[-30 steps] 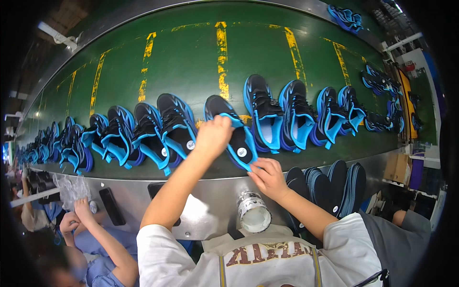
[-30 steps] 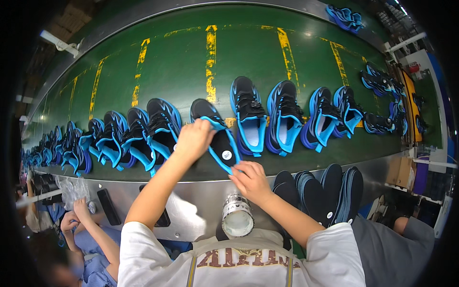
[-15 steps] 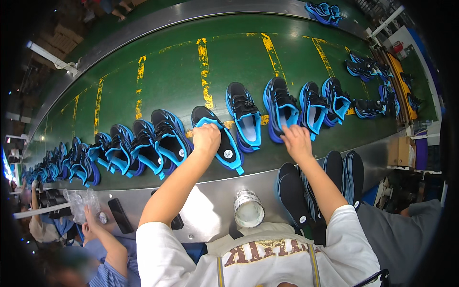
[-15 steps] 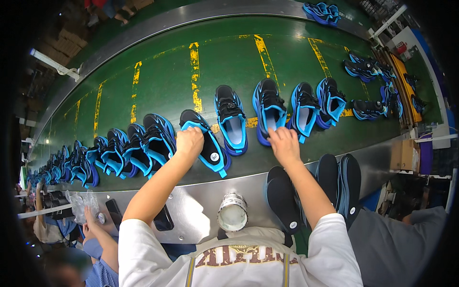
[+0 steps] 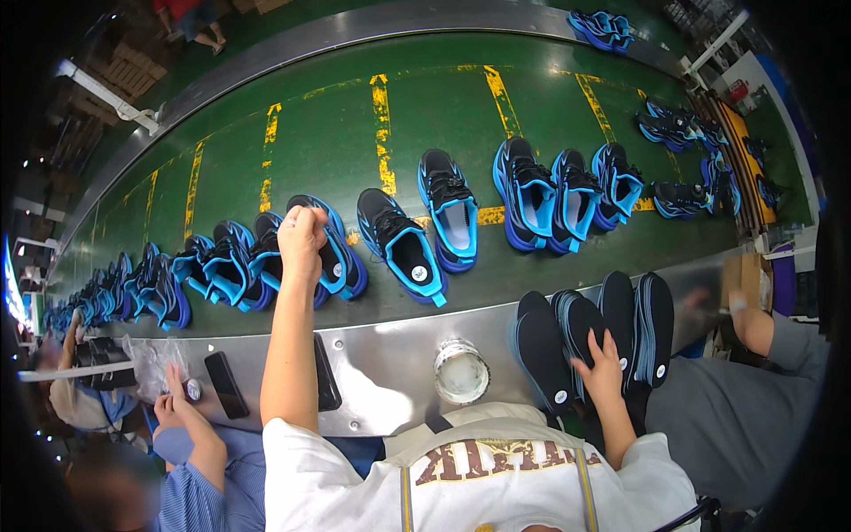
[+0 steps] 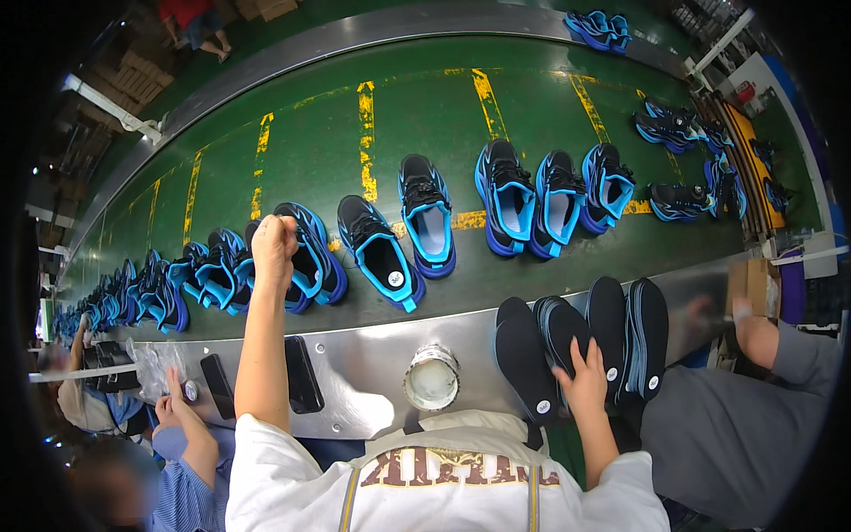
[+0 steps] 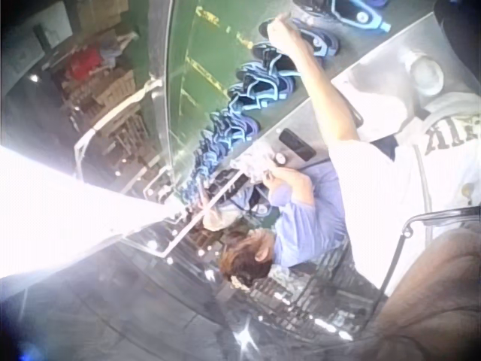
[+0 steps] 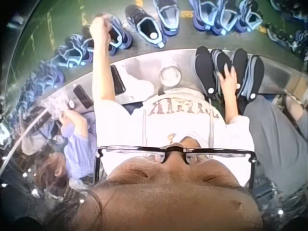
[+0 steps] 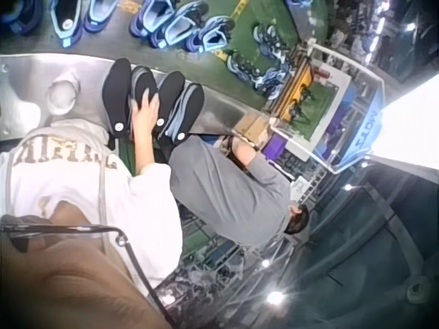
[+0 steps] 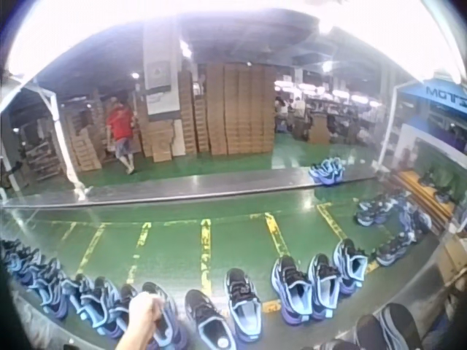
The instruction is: The person inserts insoles into sneakers by hand and arranges the shoes along an assembly line conveyor.
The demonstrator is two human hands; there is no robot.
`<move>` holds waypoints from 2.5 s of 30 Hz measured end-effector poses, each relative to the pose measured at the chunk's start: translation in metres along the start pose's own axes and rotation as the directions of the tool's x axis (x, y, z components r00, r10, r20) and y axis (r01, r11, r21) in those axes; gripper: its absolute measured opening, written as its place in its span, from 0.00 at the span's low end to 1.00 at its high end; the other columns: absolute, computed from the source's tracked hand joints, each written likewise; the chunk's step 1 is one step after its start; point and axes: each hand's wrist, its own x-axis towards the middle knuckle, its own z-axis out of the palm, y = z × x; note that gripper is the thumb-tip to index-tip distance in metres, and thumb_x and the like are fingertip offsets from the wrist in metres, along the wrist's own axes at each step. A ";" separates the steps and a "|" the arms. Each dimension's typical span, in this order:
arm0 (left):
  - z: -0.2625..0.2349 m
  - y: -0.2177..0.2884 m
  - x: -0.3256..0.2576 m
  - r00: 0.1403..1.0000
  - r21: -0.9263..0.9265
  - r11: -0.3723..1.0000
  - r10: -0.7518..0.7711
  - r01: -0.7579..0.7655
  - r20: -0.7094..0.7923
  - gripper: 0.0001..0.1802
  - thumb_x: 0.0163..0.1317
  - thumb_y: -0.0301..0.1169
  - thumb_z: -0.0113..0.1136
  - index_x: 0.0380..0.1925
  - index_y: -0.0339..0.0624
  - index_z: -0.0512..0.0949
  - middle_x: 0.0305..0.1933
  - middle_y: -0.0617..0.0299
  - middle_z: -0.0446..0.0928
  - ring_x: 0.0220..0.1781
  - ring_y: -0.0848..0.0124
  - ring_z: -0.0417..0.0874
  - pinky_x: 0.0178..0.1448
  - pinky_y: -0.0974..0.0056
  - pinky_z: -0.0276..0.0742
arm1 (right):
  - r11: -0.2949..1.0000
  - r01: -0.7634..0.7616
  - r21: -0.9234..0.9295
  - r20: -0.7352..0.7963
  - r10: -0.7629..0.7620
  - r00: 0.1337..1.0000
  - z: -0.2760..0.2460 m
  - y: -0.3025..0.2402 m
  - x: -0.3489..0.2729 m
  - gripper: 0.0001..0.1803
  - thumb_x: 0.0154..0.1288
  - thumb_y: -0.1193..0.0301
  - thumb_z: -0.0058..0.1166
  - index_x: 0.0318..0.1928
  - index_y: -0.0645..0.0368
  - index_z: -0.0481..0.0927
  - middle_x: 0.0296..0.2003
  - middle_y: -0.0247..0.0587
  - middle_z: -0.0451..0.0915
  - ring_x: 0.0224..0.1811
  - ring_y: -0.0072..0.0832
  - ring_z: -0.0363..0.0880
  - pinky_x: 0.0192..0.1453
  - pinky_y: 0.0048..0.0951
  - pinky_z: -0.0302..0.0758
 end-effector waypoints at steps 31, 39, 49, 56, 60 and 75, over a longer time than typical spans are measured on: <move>0.145 -0.076 0.018 0.875 0.768 0.579 -0.183 -0.273 0.448 0.26 0.56 0.50 0.45 0.26 0.33 0.73 0.26 0.44 0.74 0.34 0.54 0.76 0.38 0.58 0.69 | 0.881 0.435 0.185 0.203 -0.467 0.861 0.022 -0.150 0.196 0.08 0.44 0.71 0.49 0.21 0.63 0.78 0.24 0.52 0.74 0.27 0.42 0.75 0.35 0.35 0.72; 0.140 -0.079 0.013 0.869 0.647 0.737 -0.176 -0.196 0.463 0.28 0.53 0.51 0.50 0.28 0.30 0.74 0.20 0.53 0.72 0.25 0.72 0.72 0.31 0.67 0.67 | 0.869 0.480 -0.119 -0.001 -0.484 0.875 0.007 -0.160 0.168 0.15 0.44 0.64 0.54 0.31 0.62 0.75 0.37 0.52 0.69 0.40 0.45 0.69 0.41 0.35 0.70; 0.145 -0.090 0.003 0.930 0.630 0.772 -0.165 -0.084 0.328 0.28 0.54 0.54 0.45 0.26 0.34 0.74 0.15 0.60 0.68 0.23 0.76 0.67 0.29 0.67 0.65 | 0.762 0.631 -0.145 0.325 -0.566 0.758 0.019 -0.151 0.180 0.08 0.47 0.73 0.46 0.27 0.64 0.77 0.33 0.50 0.71 0.36 0.39 0.72 0.39 0.33 0.73; 0.149 -0.091 0.000 0.926 0.630 0.768 -0.147 -0.115 0.348 0.26 0.58 0.50 0.43 0.26 0.34 0.73 0.14 0.58 0.67 0.21 0.74 0.68 0.28 0.66 0.65 | 0.754 0.619 -0.217 0.178 -0.593 0.785 0.061 -0.152 0.206 0.07 0.47 0.74 0.45 0.25 0.63 0.76 0.33 0.48 0.71 0.36 0.36 0.71 0.36 0.30 0.73; 0.147 -0.094 -0.001 0.932 0.696 0.689 -0.081 -0.203 0.352 0.22 0.58 0.46 0.44 0.26 0.34 0.72 0.17 0.49 0.70 0.21 0.61 0.72 0.28 0.62 0.66 | 0.728 0.645 -0.232 0.282 -0.584 0.761 0.065 -0.155 0.213 0.08 0.49 0.72 0.43 0.24 0.62 0.75 0.29 0.48 0.71 0.35 0.37 0.72 0.35 0.32 0.72; 0.151 -0.088 0.001 0.933 0.650 0.746 -0.118 -0.143 0.340 0.23 0.56 0.46 0.47 0.29 0.33 0.72 0.17 0.54 0.68 0.20 0.70 0.68 0.26 0.64 0.63 | 0.394 0.869 -0.300 0.748 -0.468 0.470 0.068 -0.159 0.233 0.12 0.50 0.71 0.47 0.35 0.60 0.78 0.40 0.43 0.73 0.43 0.35 0.70 0.47 0.29 0.67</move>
